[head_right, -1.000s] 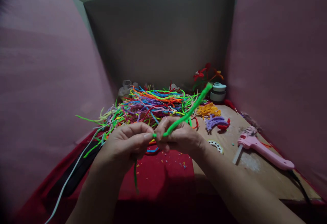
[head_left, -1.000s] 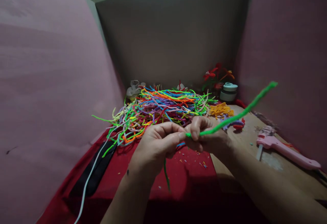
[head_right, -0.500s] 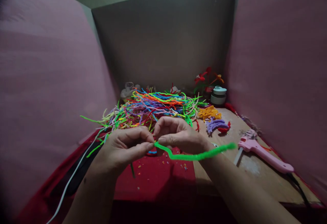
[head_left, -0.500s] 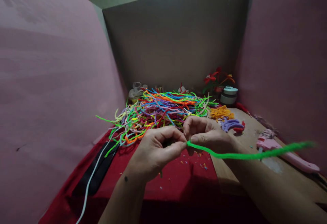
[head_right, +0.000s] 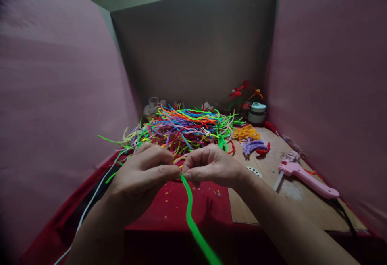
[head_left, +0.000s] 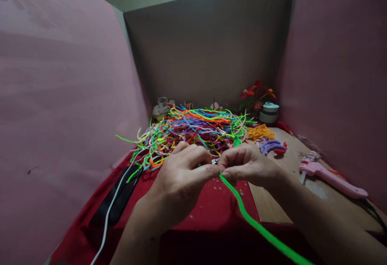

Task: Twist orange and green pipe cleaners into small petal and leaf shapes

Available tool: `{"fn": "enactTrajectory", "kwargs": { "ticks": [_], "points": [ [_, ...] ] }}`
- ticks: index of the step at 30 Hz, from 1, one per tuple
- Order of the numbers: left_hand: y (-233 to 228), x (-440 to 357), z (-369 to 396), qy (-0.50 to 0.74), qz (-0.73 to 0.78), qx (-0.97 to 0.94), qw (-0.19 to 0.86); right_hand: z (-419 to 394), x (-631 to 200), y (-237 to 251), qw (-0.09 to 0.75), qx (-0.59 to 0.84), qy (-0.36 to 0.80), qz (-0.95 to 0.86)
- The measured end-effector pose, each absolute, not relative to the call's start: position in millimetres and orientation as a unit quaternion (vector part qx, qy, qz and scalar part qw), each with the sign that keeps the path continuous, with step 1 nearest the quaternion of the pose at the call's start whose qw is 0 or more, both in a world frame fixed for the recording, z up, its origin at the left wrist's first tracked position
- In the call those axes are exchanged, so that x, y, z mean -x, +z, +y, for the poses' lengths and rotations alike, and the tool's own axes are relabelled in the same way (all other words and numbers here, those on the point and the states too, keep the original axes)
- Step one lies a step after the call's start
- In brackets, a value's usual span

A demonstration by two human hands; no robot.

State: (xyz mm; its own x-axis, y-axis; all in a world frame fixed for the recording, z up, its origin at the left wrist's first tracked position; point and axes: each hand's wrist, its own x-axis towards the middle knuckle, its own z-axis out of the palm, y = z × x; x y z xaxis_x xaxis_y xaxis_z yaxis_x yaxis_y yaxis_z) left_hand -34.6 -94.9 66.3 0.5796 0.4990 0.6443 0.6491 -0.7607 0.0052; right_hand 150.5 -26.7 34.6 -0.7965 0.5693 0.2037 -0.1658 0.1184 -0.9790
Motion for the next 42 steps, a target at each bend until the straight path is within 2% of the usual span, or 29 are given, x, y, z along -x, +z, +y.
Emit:
{"fn": "enactTrajectory", "kwargs": {
  "ticks": [4, 8, 11, 16, 19, 23, 27, 31, 33, 42],
  "points": [
    [65.5, 34.8, -96.6, -0.307, -0.335, 0.877, 0.154, -29.3, -149.9, 34.7, 0.305, 0.171, 0.625, -0.698],
    [62.6, 34.7, -98.6, -0.290, -0.368, 0.872, 0.139, -40.2, -149.3, 43.0, 0.324, 0.207, 0.516, -0.765],
    [61.6, 33.0, -100.9, -0.266, -0.417, 0.860, 0.122, -49.7, -146.9, 44.0, 0.337, 0.244, 0.365, -0.833],
    [62.1, 30.8, -102.2, -0.211, -0.500, 0.839, 0.042, -57.7, -141.2, 30.8, 0.371, 0.266, 0.017, -0.890],
    [58.9, 30.3, -100.8, -0.223, -0.527, 0.820, 0.017, -58.3, -139.8, 23.2, 0.370, 0.257, -0.041, -0.892],
    [51.1, 25.3, -101.7, -0.263, -0.523, 0.810, 0.042, -60.4, -138.9, 18.7, 0.410, 0.257, -0.021, -0.875],
    [45.2, 18.7, -103.8, -0.305, -0.507, 0.796, 0.127, -65.5, -137.8, 20.6, 0.437, 0.285, 0.028, -0.853],
    [42.1, 18.2, -102.6, -0.356, -0.457, 0.788, 0.210, -66.8, -138.2, 25.8, 0.454, 0.302, 0.208, -0.812],
    [41.4, 19.1, -101.7, -0.377, -0.432, 0.797, 0.187, -65.6, -138.3, 26.4, 0.466, 0.301, 0.293, -0.779],
    [41.2, 19.1, -101.7, -0.457, -0.365, 0.808, 0.070, -61.8, -136.3, 25.4, 0.488, 0.291, 0.507, -0.648]
  ]
}}
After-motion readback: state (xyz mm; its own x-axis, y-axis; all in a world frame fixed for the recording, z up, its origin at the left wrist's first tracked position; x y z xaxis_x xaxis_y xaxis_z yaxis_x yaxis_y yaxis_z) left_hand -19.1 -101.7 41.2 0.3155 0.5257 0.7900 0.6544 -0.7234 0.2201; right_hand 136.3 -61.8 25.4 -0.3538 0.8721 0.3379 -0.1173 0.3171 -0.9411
